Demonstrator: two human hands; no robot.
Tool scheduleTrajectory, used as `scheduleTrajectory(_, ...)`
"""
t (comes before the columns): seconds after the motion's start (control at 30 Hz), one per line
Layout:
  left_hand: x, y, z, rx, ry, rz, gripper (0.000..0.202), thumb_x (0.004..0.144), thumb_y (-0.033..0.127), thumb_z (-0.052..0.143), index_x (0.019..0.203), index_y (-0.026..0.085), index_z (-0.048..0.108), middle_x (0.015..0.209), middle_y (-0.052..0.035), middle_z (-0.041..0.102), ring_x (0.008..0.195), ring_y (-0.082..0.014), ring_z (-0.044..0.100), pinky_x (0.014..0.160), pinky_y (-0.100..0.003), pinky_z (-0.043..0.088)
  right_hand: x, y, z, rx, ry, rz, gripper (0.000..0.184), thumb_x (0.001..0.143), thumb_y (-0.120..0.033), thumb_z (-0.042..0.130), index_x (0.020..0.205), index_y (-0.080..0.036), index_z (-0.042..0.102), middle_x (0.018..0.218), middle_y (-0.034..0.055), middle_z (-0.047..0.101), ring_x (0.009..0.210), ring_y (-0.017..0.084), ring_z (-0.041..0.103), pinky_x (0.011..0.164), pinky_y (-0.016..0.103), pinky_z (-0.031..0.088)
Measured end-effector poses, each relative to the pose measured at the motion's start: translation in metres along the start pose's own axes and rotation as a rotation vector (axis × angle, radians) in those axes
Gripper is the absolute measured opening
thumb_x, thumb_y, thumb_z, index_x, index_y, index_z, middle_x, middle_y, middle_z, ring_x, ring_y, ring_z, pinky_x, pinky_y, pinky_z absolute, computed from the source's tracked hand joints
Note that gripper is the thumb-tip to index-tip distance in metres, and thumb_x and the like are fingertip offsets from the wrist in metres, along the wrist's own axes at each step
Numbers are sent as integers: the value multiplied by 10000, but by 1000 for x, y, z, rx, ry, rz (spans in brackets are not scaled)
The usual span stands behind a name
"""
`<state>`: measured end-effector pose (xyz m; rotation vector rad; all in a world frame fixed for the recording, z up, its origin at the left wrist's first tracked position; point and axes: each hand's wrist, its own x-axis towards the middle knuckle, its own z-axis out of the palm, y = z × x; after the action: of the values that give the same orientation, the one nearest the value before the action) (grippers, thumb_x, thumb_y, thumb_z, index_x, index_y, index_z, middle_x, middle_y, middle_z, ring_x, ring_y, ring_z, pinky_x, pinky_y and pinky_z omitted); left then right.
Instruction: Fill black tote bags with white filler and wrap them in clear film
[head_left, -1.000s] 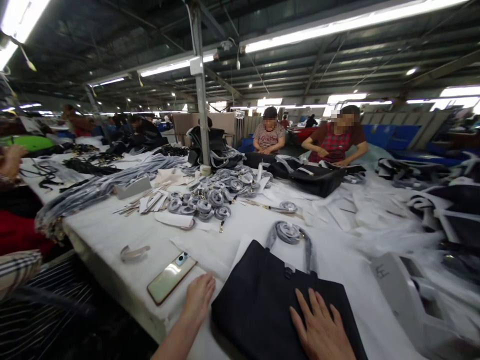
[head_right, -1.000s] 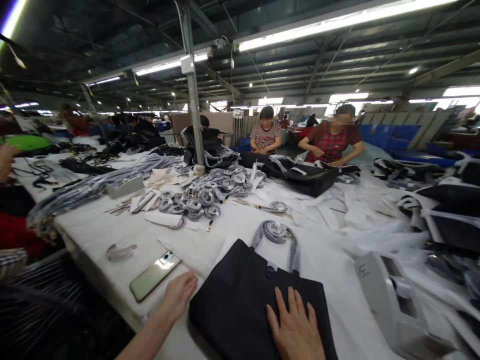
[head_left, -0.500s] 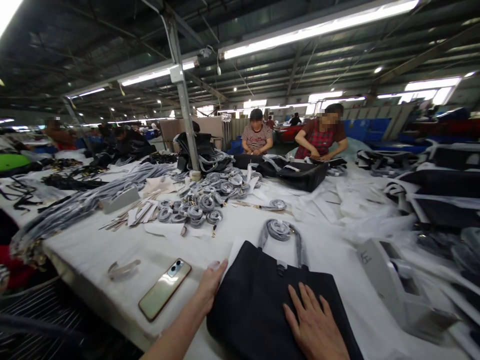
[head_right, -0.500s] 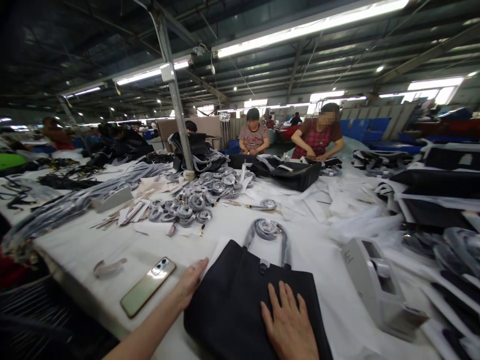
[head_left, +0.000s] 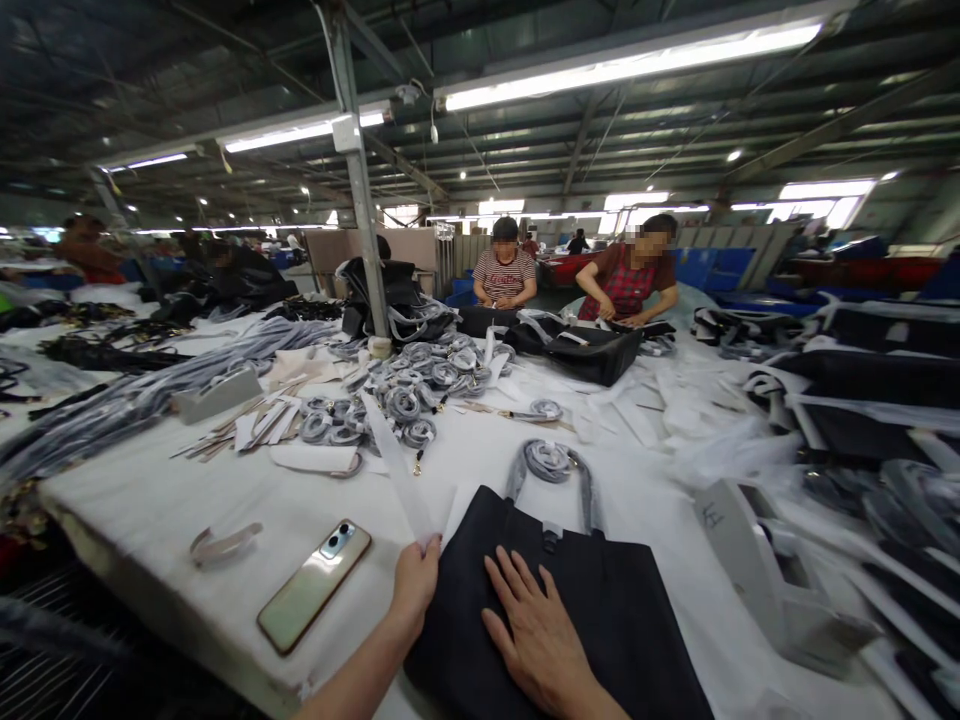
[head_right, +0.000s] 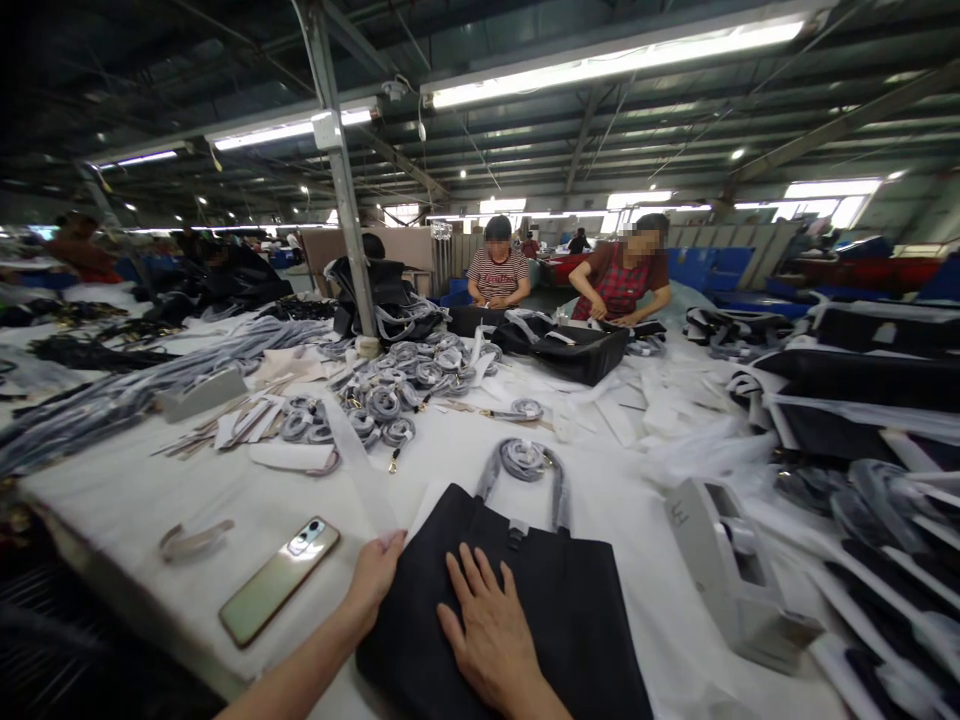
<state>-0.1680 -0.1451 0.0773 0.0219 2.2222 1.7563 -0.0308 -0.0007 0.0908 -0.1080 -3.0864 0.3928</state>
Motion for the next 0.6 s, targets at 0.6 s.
scheduleTrajectory(0.6,-42,-20,57,777,-161,785,664,786,-3,399,1369,310,459,1421,-68,485,1349,-257,385,1092,-538,330,1,-3,0,10,31,-51,590,841,-311,474,1406,-152,413,1420,122,472,1325,305,388,1142,475,228)
